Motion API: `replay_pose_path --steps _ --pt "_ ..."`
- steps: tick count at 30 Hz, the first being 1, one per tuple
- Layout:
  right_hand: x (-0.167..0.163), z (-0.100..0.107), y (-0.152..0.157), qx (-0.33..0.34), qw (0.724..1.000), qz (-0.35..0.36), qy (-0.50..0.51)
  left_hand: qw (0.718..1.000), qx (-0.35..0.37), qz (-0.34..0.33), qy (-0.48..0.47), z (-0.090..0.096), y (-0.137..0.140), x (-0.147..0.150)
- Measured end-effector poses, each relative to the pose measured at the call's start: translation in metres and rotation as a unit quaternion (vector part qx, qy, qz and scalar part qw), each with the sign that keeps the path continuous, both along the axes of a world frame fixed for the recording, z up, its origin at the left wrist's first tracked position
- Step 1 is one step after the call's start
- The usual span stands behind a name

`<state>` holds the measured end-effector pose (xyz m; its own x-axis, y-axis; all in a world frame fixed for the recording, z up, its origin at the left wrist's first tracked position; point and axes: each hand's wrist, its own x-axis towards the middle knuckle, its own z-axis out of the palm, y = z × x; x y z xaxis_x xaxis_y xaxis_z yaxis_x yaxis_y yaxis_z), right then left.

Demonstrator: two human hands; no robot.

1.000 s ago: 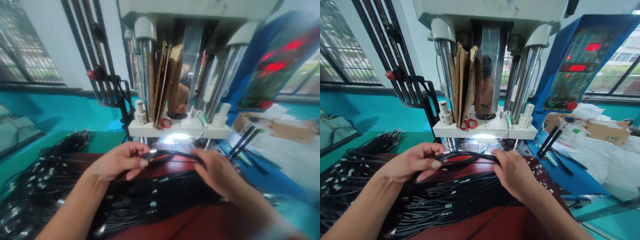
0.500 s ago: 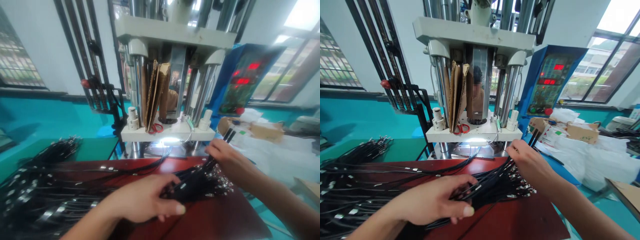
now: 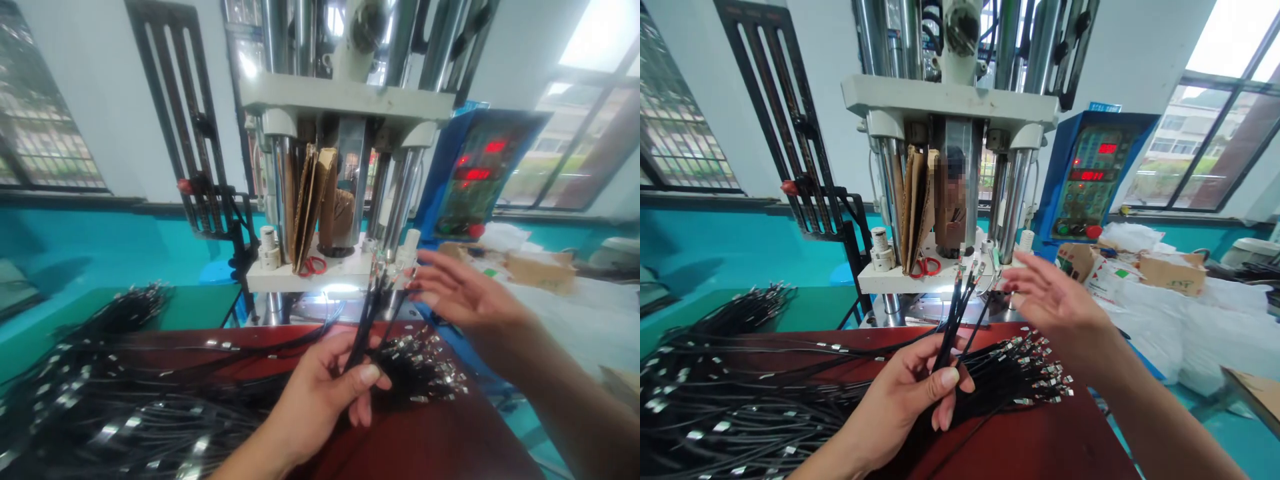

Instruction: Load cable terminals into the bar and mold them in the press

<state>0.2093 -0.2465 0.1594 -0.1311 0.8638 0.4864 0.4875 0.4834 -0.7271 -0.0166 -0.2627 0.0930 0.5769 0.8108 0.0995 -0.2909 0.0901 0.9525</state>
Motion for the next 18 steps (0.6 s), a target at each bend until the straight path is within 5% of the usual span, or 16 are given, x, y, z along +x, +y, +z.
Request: replay_pose_path --steps 3,7,13,18 --pt "-0.026 -0.004 -0.004 -0.185 0.954 0.174 0.157 1.000 0.004 0.012 -0.005 -0.003 -0.001 0.000" --pt "-0.056 0.001 -0.011 -0.300 0.913 0.227 0.159 1.000 0.005 -0.002 -0.007 -0.001 0.001 -0.002" --pt "-0.064 0.020 -0.003 -0.186 0.963 0.181 0.075 0.999 0.029 -0.032 0.023 0.022 0.008 -0.026" --pt "-0.068 0.032 -0.001 -0.151 0.968 0.197 0.039 0.983 0.098 0.001 0.153 0.037 0.009 -0.047"
